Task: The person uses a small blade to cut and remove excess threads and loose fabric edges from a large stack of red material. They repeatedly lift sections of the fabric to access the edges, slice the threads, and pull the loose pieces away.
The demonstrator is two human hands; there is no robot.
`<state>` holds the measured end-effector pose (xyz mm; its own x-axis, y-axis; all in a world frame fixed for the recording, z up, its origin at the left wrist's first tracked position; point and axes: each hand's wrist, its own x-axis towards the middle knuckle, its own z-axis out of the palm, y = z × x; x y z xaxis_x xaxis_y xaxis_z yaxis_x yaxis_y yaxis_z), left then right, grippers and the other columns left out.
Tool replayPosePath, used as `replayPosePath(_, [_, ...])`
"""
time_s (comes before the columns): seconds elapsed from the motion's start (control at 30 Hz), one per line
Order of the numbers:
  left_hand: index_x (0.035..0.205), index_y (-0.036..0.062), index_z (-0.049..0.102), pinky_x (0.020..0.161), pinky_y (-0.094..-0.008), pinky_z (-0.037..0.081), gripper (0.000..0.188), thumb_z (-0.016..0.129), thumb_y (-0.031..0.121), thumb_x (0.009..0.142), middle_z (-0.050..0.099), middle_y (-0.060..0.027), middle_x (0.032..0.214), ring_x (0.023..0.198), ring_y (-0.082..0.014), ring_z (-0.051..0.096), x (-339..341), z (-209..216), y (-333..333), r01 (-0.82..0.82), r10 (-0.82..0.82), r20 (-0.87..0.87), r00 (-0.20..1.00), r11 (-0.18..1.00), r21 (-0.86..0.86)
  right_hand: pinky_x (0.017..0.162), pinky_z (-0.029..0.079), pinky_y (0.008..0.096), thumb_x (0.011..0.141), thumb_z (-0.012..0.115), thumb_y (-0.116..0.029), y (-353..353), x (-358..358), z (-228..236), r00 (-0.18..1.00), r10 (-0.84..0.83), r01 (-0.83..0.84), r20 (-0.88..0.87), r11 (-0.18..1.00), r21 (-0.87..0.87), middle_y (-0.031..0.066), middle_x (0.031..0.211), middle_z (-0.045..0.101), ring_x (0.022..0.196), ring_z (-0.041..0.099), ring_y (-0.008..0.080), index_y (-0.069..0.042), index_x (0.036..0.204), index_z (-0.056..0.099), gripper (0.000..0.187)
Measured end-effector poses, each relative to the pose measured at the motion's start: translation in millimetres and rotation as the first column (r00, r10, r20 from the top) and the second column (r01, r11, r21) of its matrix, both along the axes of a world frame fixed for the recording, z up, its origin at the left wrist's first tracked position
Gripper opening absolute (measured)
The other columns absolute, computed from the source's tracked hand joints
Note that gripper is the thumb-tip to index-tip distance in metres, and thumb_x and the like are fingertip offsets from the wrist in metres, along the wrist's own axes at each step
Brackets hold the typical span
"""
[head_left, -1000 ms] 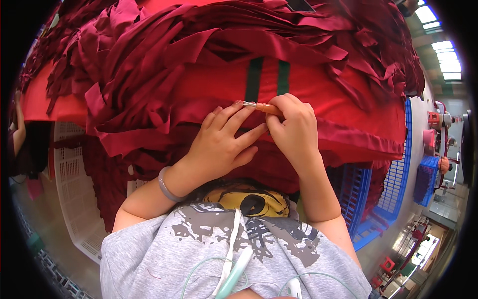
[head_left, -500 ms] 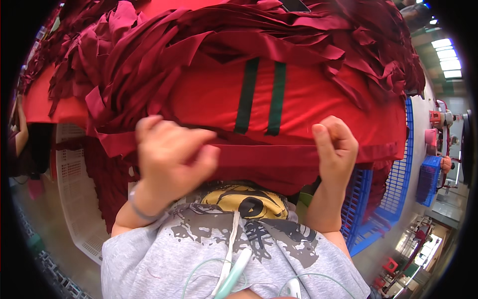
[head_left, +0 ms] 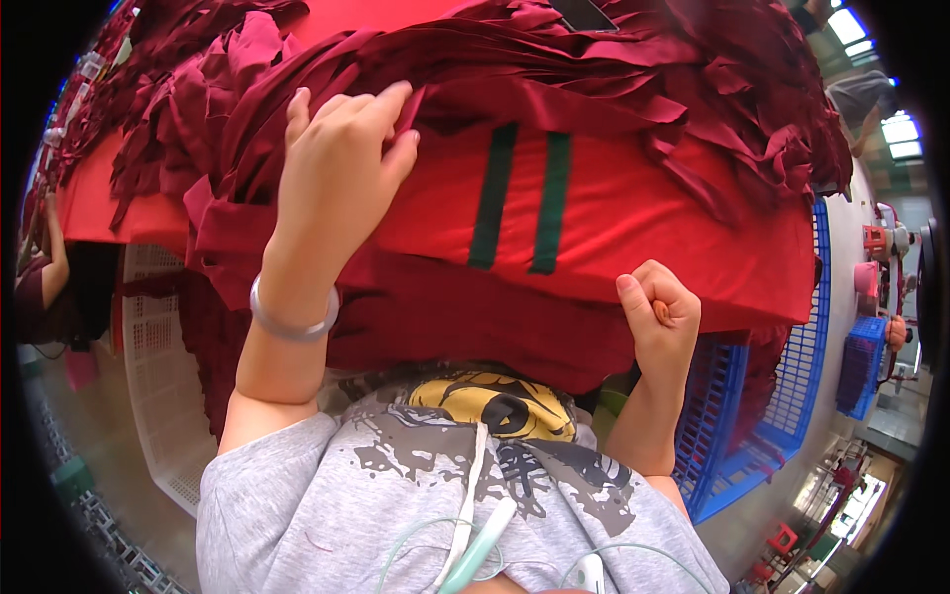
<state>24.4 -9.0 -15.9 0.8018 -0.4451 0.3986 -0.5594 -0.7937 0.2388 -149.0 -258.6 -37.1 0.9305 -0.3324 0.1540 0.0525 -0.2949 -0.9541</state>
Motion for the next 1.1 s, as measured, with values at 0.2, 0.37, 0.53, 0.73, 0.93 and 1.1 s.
replayPosePath(0.2, [0.078,0.0061,0.067,0.105,-0.0495,0.034,0.006,0.066,0.011,0.075,0.061,-0.0027,0.072,0.074,-0.0222,0.059,-15.6,36.2,44.0,0.410,-0.450,-0.295,0.843,0.892,-0.190,0.049,0.025,0.0271,0.096,0.061,-0.011,30.2,14.8,-9.6,0.940,0.319,-0.274,-0.121,0.918,0.286,-0.0032,0.060,0.041,0.054,0.034,0.0047,-0.002,0.058,0.045,0.042])
replayPosePath(0.37, [0.078,0.0037,0.058,0.108,-0.0419,0.032,0.008,0.058,0.004,0.070,0.058,-0.0042,0.075,0.068,-0.0207,0.055,-30.9,45.1,63.9,0.385,-0.528,-0.436,0.729,0.842,-0.377,0.047,0.039,0.0249,0.101,0.048,-0.040,70.6,52.1,-12.3,0.703,0.641,-0.215,-0.310,0.606,0.766,0.0069,0.091,0.068,0.055,0.051,0.0139,-0.004,0.102,0.060,0.038])
replayPosePath(0.53, [0.083,0.0033,0.059,0.104,-0.0396,0.036,0.017,0.065,0.007,0.067,0.057,-0.0041,0.077,0.071,-0.0186,0.056,-32.5,33.3,91.0,0.296,-0.513,-0.335,0.790,0.798,-0.525,0.045,0.033,0.0291,0.096,0.055,-0.046,43.1,80.8,5.7,0.994,0.082,-0.088,0.079,0.106,0.991,-0.0027,0.054,0.044,0.053,0.043,0.0158,-0.020,0.064,0.048,0.042])
replayPosePath(0.73, [0.099,0.0045,0.060,0.070,-0.0303,0.046,0.044,0.080,0.000,0.059,0.057,-0.0058,0.091,0.075,-0.0197,0.053,-30.6,8.6,76.7,0.393,-0.413,0.044,0.909,0.819,-0.417,0.049,0.025,0.0294,0.099,0.054,-0.032,-139.6,32.3,38.2,0.861,-0.469,0.011,0.197,0.404,0.914,-0.0036,0.056,0.040,0.047,0.022,0.0101,-0.012,0.123,0.061,0.032])
replayPosePath(0.93, [0.103,0.0045,0.060,0.072,-0.0328,0.048,0.038,0.078,0.016,0.072,0.056,-0.0121,0.100,0.088,-0.0248,0.057,-27.4,-15.7,71.4,0.437,-0.325,0.410,0.852,0.873,-0.216,0.058,0.046,0.0276,0.098,0.054,-0.022,-311.2,-111.0,27.9,0.961,0.016,-0.200,0.276,0.727,0.657,0.0092,0.106,0.070,0.075,0.065,0.0170,-0.010,0.130,0.059,0.034])
replayPosePath(1.1, [0.094,0.0074,0.069,0.088,-0.0382,0.046,0.018,0.066,0.008,0.076,0.061,-0.0101,0.104,0.096,-0.0287,0.060,-23.2,-26.6,23.4,0.163,0.003,0.458,0.889,0.933,-0.321,0.064,0.054,0.0316,0.097,0.059,-0.025,-346.6,-231.7,32.6,0.786,-0.613,0.491,0.085,0.701,0.518,0.0059,0.098,0.071,0.079,0.067,0.0193,-0.010,0.122,0.065,0.030])
